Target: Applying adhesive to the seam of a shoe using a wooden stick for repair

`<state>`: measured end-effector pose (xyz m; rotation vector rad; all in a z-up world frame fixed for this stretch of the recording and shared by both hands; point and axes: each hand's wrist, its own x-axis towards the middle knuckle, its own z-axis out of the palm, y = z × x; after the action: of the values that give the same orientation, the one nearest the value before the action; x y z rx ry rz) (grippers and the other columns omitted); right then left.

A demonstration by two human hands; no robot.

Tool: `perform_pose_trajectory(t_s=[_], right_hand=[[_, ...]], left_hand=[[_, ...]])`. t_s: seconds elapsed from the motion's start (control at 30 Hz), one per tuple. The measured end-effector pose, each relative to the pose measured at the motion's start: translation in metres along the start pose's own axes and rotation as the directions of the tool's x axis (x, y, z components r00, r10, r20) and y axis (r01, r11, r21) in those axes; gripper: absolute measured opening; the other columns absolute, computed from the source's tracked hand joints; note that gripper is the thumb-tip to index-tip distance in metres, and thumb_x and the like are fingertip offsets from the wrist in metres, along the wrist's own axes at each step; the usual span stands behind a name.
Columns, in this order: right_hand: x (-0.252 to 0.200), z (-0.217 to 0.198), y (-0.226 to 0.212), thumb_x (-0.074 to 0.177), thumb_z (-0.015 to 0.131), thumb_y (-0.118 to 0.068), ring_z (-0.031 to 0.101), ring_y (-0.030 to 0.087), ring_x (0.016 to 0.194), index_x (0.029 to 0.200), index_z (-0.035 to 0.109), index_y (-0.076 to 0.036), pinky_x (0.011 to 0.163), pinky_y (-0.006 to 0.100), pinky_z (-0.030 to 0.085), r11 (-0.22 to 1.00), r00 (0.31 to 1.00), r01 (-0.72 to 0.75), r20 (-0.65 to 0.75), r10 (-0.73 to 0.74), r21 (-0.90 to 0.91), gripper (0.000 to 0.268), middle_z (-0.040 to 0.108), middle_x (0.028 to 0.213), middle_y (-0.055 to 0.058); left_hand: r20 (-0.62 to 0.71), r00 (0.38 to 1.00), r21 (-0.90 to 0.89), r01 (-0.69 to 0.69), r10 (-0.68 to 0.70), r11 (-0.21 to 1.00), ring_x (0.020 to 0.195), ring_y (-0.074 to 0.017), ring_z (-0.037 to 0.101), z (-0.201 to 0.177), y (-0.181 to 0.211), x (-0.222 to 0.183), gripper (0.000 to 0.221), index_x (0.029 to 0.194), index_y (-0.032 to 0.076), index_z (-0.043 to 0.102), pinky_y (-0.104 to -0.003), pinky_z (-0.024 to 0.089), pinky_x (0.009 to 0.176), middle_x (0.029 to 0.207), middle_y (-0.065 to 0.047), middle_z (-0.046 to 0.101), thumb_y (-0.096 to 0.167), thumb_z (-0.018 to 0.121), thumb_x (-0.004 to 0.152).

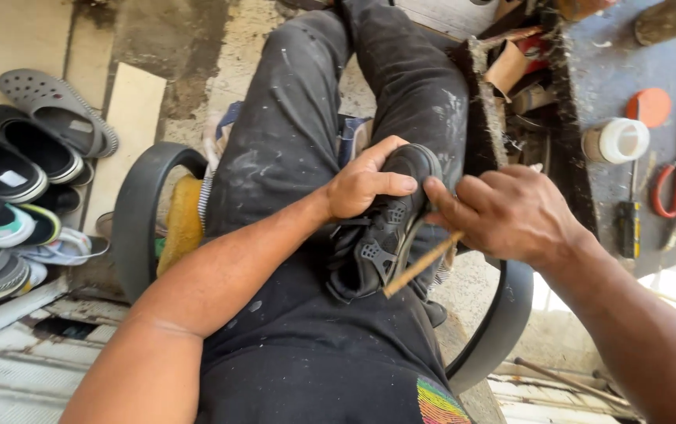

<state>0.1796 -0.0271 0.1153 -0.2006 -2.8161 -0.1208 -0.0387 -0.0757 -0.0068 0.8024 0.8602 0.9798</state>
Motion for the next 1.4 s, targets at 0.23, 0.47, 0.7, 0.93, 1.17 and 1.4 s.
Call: perform_pose_trajectory(t_s=[0.23,0.47,0.7,0.93,1.17,1.4], right_hand=[[-0.004,0.029,-0.029,0.102,0.069,-0.032,0.062,0.02,0.066,0.117,0.077,-0.009,0.06,0.039,0.049,0.318,0.498,-0.725,0.145,0.855,0.611,0.029,0.063,0.075,0.01],[-0.012,0.081,-0.045,0.107,0.059,-0.029,0.056,0.014,0.047,0.086,0.069,-0.006,0.047,0.026,0.047,-0.248,0.338,-0.531,0.471,0.815,0.81,0.033,0.049,0.05,0.005],[0.004,0.077,-0.051,0.111,0.05,-0.024,0.046,0.03,0.057,0.075,0.054,-0.01,0.058,0.04,0.044,0.262,0.509,-0.631,0.135,0.85,0.73,0.039,0.045,0.06,0.013],[-0.008,0.088,-0.059,0.11,0.052,-0.025,0.052,0.014,0.057,0.089,0.072,-0.01,0.057,0.031,0.047,-0.027,0.386,-0.571,0.296,0.874,0.821,0.033,0.052,0.057,0.003],[0.001,0.079,-0.067,0.105,0.055,-0.013,0.059,0.011,0.053,0.133,0.066,0.001,0.054,0.027,0.055,-0.26,0.485,-0.427,0.462,0.743,0.866,0.033,0.055,0.067,0.003],[-0.003,0.09,-0.07,0.104,0.059,-0.01,0.058,0.012,0.049,0.128,0.069,0.006,0.049,0.027,0.055,-0.176,0.523,-0.398,0.38,0.763,0.901,0.03,0.055,0.076,0.006]], left_hand=[[0.033,0.998,0.014,-0.058,0.058,0.998,0.085,-0.0128,0.057,-0.005,0.028,-0.007,0.034,0.113,0.02,0.07,-0.03,0.05,0.07,0.083,-0.003,0.06,0.031,0.08,0.083],[0.01,1.0,-0.082,-0.016,0.017,0.996,0.074,-0.0094,0.064,-0.004,0.03,-0.007,0.031,0.11,0.011,0.07,-0.023,0.056,0.064,0.078,-0.003,0.066,0.016,0.083,0.082],[-0.112,0.994,0.15,0.029,-0.012,0.988,0.083,-0.0165,0.065,-0.001,0.013,-0.001,0.035,0.114,0.022,0.072,-0.034,0.056,0.071,0.085,-0.007,0.07,0.031,0.085,0.083],[-0.106,0.994,0.327,0.0,0.037,0.945,0.111,-0.0243,0.067,-0.01,0.042,-0.013,0.051,0.129,0.032,0.063,-0.043,0.051,0.101,0.114,-0.009,0.071,0.046,0.082,0.084],[-0.035,0.996,0.486,0.091,-0.085,0.869,0.141,-0.0503,0.042,-0.022,0.064,-0.034,0.076,0.153,0.025,0.04,-0.057,0.032,0.119,0.151,-0.031,0.046,0.052,0.071,0.089],[-0.022,0.99,0.491,0.131,-0.139,0.861,0.144,-0.0449,0.043,-0.025,0.057,-0.028,0.084,0.155,0.032,0.039,-0.052,0.033,0.12,0.154,-0.029,0.045,0.048,0.081,0.084]])
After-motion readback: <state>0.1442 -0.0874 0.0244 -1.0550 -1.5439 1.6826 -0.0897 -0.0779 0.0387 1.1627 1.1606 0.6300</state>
